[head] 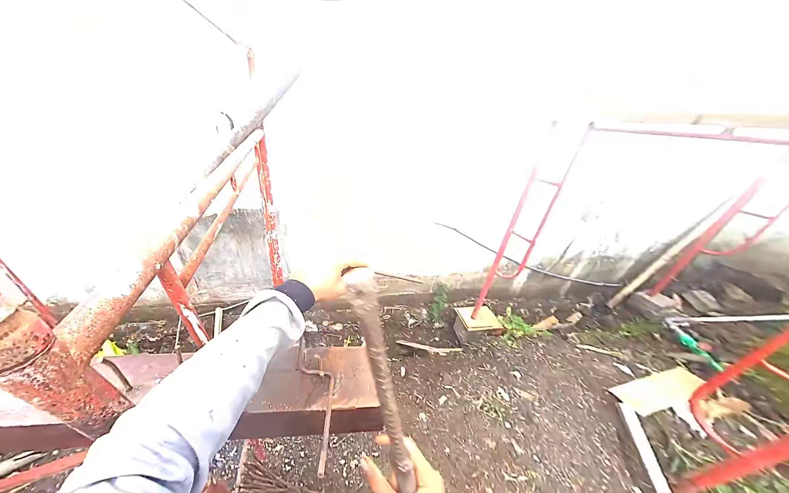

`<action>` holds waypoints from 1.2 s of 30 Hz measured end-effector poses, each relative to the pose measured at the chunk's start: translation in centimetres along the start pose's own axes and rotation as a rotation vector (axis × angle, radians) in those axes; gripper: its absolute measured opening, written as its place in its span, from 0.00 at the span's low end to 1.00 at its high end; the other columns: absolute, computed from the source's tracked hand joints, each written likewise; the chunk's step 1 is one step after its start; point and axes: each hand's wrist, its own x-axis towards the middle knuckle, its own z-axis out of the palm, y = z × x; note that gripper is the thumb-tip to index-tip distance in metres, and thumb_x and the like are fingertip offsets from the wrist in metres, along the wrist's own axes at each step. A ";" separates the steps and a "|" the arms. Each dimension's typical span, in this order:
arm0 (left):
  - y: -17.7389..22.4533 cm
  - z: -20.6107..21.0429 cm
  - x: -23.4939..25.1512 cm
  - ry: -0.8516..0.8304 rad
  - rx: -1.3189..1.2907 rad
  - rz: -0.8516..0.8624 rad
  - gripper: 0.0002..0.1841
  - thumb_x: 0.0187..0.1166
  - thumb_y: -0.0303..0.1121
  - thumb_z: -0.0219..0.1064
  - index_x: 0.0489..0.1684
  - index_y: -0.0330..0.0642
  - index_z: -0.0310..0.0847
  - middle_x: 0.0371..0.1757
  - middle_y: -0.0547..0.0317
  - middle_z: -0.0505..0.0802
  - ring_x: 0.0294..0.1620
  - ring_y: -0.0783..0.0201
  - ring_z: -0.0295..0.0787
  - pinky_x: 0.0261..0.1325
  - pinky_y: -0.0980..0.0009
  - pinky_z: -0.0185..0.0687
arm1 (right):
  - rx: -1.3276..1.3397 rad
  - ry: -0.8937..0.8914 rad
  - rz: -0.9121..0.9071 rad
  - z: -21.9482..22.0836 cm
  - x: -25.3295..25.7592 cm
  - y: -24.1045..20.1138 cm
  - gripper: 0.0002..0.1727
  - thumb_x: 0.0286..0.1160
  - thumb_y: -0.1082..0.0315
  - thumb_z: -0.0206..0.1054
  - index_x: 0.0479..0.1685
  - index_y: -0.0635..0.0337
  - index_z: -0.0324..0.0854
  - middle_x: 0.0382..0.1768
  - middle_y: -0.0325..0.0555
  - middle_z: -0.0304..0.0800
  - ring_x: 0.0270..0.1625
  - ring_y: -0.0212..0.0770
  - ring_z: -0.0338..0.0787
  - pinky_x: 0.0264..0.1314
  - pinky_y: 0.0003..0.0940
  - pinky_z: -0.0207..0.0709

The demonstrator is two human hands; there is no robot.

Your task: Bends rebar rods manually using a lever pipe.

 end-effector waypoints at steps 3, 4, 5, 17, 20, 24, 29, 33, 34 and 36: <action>-0.6 0.5 0.8 -0.111 -0.075 -0.148 0.19 0.89 0.52 0.57 0.64 0.60 0.91 0.54 0.58 0.97 0.57 0.53 0.93 0.62 0.40 0.81 | 0.033 -0.046 -0.043 2.3 2.4 -3.8 0.25 0.63 0.63 0.83 0.63 0.58 0.90 0.32 0.41 0.95 0.24 0.30 0.84 0.33 0.33 0.83; -0.8 0.7 1.0 -0.156 -0.084 -0.181 0.20 0.91 0.52 0.55 0.66 0.58 0.89 0.55 0.57 0.96 0.57 0.52 0.93 0.63 0.39 0.81 | 0.032 -0.048 -0.049 3.0 3.2 -4.7 0.23 0.63 0.63 0.83 0.62 0.56 0.92 0.32 0.41 0.96 0.26 0.30 0.86 0.35 0.34 0.83; -0.9 0.9 1.2 -0.192 -0.095 -0.211 0.21 0.92 0.51 0.54 0.67 0.56 0.88 0.55 0.56 0.96 0.57 0.52 0.92 0.64 0.39 0.81 | 0.024 -0.043 -0.058 3.5 3.9 -5.4 0.22 0.64 0.62 0.82 0.60 0.54 0.93 0.33 0.41 0.96 0.27 0.30 0.88 0.36 0.35 0.84; -4.8 1.6 1.1 -0.304 -0.555 -0.226 0.18 0.88 0.31 0.62 0.74 0.40 0.79 0.65 0.49 0.90 0.52 0.60 0.91 0.57 0.60 0.86 | 0.236 -0.035 -0.305 2.4 14.6 -14.3 0.11 0.66 0.56 0.81 0.32 0.54 0.94 0.18 0.33 0.88 0.18 0.28 0.80 0.22 0.29 0.76; -3.3 -0.9 -1.2 -0.418 -0.738 -0.295 0.18 0.91 0.33 0.59 0.76 0.42 0.76 0.60 0.51 0.90 0.43 0.64 0.90 0.46 0.65 0.87 | 0.177 -0.037 -0.308 -0.1 17.2 -18.9 0.09 0.68 0.59 0.81 0.31 0.53 0.92 0.13 0.33 0.80 0.13 0.28 0.72 0.16 0.28 0.68; -1.4 -3.2 -6.7 -0.495 -0.904 -0.293 0.25 0.95 0.50 0.43 0.74 0.46 0.78 0.56 0.55 0.93 0.44 0.62 0.94 0.48 0.64 0.91 | 0.051 -0.022 -0.230 -1.6 19.6 -22.0 0.12 0.81 0.53 0.71 0.36 0.50 0.88 0.11 0.37 0.75 0.09 0.33 0.69 0.11 0.31 0.63; -1.1 0.3 -15.0 -0.237 -1.111 -0.136 0.61 0.69 0.84 0.20 0.57 0.37 0.87 0.57 0.50 0.94 0.63 0.57 0.89 0.73 0.56 0.80 | 0.048 -0.009 -0.116 0.1 20.3 -22.1 0.19 0.84 0.46 0.65 0.36 0.52 0.81 0.12 0.43 0.74 0.10 0.40 0.71 0.12 0.38 0.65; -0.8 3.8 -17.9 0.000 -1.161 -0.114 0.45 0.84 0.72 0.34 0.63 0.39 0.82 0.60 0.53 0.91 0.64 0.58 0.87 0.73 0.57 0.79 | -0.010 -0.003 -0.026 1.8 21.5 -21.0 0.19 0.83 0.47 0.65 0.41 0.55 0.82 0.17 0.45 0.78 0.15 0.42 0.75 0.18 0.43 0.69; -0.6 4.0 -18.0 0.048 -1.145 -0.117 0.38 0.90 0.64 0.37 0.62 0.38 0.82 0.57 0.54 0.92 0.62 0.59 0.88 0.71 0.57 0.81 | -0.020 0.000 -0.004 2.1 22.0 -21.0 0.18 0.82 0.48 0.66 0.44 0.55 0.82 0.19 0.46 0.78 0.17 0.43 0.76 0.19 0.45 0.69; -0.1 4.0 -17.9 0.107 -1.124 -0.140 0.28 0.95 0.49 0.41 0.56 0.37 0.84 0.49 0.54 0.94 0.54 0.60 0.91 0.66 0.59 0.84 | -0.045 0.002 0.036 2.6 23.0 -20.8 0.19 0.82 0.47 0.65 0.48 0.55 0.82 0.19 0.47 0.78 0.15 0.43 0.76 0.17 0.44 0.70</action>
